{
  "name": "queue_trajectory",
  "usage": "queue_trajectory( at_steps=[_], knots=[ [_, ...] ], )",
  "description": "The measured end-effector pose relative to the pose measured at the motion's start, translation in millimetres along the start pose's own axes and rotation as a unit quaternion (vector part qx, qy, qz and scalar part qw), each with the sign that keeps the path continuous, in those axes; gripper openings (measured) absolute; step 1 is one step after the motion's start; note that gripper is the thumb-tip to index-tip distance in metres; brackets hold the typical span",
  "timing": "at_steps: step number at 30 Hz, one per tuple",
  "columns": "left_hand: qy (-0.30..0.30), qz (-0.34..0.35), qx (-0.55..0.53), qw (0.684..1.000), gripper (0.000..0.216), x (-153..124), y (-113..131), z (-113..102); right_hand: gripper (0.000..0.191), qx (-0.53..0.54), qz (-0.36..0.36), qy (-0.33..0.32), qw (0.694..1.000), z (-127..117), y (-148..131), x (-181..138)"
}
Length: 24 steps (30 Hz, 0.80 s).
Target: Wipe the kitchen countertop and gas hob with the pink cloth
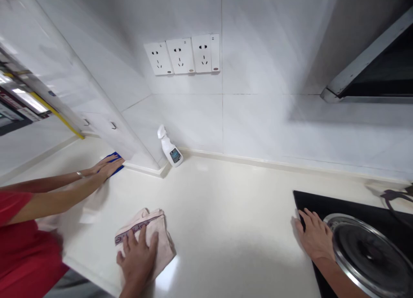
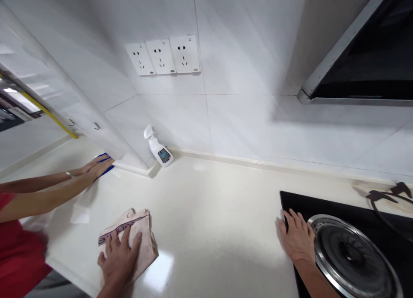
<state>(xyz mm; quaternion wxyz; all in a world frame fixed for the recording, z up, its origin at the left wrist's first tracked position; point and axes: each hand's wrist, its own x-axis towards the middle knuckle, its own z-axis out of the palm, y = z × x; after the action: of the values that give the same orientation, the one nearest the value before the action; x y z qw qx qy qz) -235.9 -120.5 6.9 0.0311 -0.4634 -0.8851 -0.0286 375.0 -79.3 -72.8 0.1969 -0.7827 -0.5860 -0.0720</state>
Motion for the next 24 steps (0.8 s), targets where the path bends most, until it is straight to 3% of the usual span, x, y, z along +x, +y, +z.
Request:
queue_trajectory(
  at_steps=[6,15,20,24],
  knots=[
    [-0.001,0.060,0.017,0.998,0.064,-47,21,3,0.067,0.001,0.002,-0.017,1.000,-4,-1,1],
    [-0.010,0.261,-0.031,0.965,0.063,-131,74,26,0.065,0.004,0.005,-0.011,1.000,-9,-10,2],
    [0.005,0.406,-0.092,0.909,0.064,-161,123,30,0.066,0.002,0.008,-0.024,1.000,-12,-13,3],
    [-0.001,0.479,-0.142,0.866,0.069,-177,189,28,0.065,0.003,0.015,-0.034,0.999,-16,-18,4]
  ],
)
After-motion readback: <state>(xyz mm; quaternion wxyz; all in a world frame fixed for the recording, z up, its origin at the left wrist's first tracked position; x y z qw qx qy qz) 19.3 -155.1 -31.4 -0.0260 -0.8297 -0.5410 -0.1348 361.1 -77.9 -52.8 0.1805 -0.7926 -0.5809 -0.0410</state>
